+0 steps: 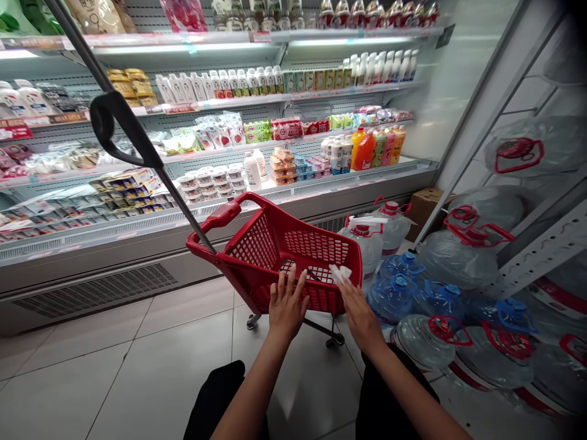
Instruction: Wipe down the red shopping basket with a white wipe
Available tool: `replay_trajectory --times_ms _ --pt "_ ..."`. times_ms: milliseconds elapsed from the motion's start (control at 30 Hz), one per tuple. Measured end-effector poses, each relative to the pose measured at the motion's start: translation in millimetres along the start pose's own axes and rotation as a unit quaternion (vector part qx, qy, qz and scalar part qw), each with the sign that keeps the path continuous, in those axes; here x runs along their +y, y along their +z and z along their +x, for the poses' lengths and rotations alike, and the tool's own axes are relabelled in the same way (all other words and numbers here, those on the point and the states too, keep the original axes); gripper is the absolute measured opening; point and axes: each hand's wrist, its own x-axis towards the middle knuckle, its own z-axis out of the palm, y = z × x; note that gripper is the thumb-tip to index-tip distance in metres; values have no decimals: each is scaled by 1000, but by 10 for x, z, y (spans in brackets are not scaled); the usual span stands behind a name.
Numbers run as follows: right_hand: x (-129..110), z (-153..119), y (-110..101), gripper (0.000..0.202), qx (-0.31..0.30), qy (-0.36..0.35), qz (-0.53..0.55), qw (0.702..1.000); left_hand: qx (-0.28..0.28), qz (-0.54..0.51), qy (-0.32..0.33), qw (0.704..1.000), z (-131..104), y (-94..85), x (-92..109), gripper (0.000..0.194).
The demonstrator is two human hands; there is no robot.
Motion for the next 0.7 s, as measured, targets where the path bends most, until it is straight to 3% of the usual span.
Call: replay_trajectory --times_ms 100,200,333,467,600,700 --pt "-393 200 229 74 -3 -42 2 999 -3 -2 3 1000 3 18 37 73" --pt "-549 292 316 79 3 -80 -19 997 -3 -7 28 1000 31 -6 -75 72" --pt "-283 93 125 82 16 -74 -52 996 27 -8 24 999 122 -145 -477 70" --pt "93 -190 -66 79 29 -14 -76 997 38 11 1 999 178 -271 -804 60" --pt "218 -141 0 74 49 26 -69 996 34 -5 -23 999 178 -265 -738 60" --pt "77 123 178 73 63 15 -55 996 28 -7 -43 999 179 -246 -574 62"
